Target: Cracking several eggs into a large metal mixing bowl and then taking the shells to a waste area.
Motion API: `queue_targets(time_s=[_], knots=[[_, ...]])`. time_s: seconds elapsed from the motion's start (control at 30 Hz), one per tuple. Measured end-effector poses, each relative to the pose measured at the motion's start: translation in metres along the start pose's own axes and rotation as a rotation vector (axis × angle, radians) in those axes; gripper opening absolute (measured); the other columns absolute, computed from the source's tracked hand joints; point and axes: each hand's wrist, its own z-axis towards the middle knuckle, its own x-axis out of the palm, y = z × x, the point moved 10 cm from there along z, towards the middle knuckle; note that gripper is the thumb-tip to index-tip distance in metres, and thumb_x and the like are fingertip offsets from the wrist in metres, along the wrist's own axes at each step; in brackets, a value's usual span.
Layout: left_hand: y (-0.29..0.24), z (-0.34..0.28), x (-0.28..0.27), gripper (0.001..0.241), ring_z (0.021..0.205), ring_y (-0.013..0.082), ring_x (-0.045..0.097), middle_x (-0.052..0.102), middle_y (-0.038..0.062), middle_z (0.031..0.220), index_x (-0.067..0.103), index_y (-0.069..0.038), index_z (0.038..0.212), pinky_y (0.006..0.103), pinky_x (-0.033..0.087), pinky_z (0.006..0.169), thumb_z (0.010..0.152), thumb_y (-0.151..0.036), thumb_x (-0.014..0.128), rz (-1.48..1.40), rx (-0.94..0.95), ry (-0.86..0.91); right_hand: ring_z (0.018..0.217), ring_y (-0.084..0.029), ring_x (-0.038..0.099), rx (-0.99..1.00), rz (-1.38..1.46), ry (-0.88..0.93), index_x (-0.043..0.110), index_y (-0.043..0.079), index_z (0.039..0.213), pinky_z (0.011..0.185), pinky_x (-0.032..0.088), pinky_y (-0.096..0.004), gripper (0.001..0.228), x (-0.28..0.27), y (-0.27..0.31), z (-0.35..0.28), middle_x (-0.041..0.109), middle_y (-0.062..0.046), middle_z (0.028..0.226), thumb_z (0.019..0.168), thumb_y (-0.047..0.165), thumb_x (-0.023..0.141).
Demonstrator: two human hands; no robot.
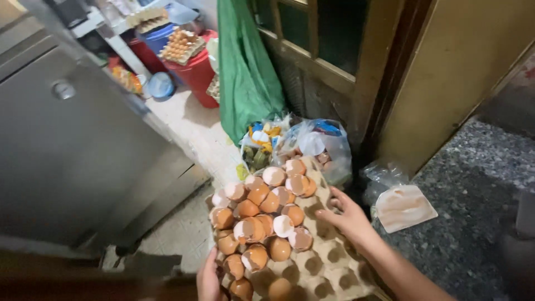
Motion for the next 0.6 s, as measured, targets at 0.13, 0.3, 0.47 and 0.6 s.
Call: queue_targets(time_s=[0.13,0.3,0.47,0.6], knots=[[-0.009,0.101,-0.003,0.053,0.104,0.0289,0.068,0.072,0.016,0.121,0.062,0.0,0.139,0.0419,0.052,0.089,0.101,-0.037,0.054,0.02,-0.034,-0.075,0.106,-0.023,0.067,0.084,0.107,0.018,0.04,0.008,0.155,0.087,0.056,-0.035,0.094,0.016,-0.005,0.057,0.067,-0.017,0.126,0.072,0.017,0.083],[0.0,0.26,-0.018,0.055,0.099,0.0298,0.07,0.072,0.018,0.118,0.061,-0.001,0.137,0.0423,0.055,0.084,0.099,-0.04,0.052,0.084,-0.096,0.046,0.116,-0.02,0.064,0.062,-0.008,-0.058,0.036,0.01,0.155,0.095,0.052,-0.032,0.096,0.035,-0.038,0.15,0.064,-0.013,0.134,0.074,0.019,0.086],[-0.037,0.413,0.004,0.048,0.096,0.0254,0.074,0.074,0.014,0.112,0.062,0.001,0.125,0.0384,0.059,0.081,0.094,-0.035,0.054,0.043,-0.007,0.151,0.101,-0.024,0.067,0.19,-0.208,-0.171,0.042,0.019,0.156,0.09,0.054,-0.034,0.087,0.081,-0.012,0.244,0.069,-0.013,0.128,0.075,0.019,0.075],[-0.065,0.456,0.002,0.043,0.075,0.0225,0.053,0.065,0.014,0.096,0.069,-0.002,0.122,0.0377,0.044,0.064,0.102,-0.039,0.062,0.297,0.006,-0.102,0.102,-0.022,0.066,0.196,-0.111,-0.201,0.043,0.016,0.156,0.089,0.054,-0.033,0.083,0.102,-0.079,0.332,0.07,-0.014,0.126,0.077,0.016,0.071]])
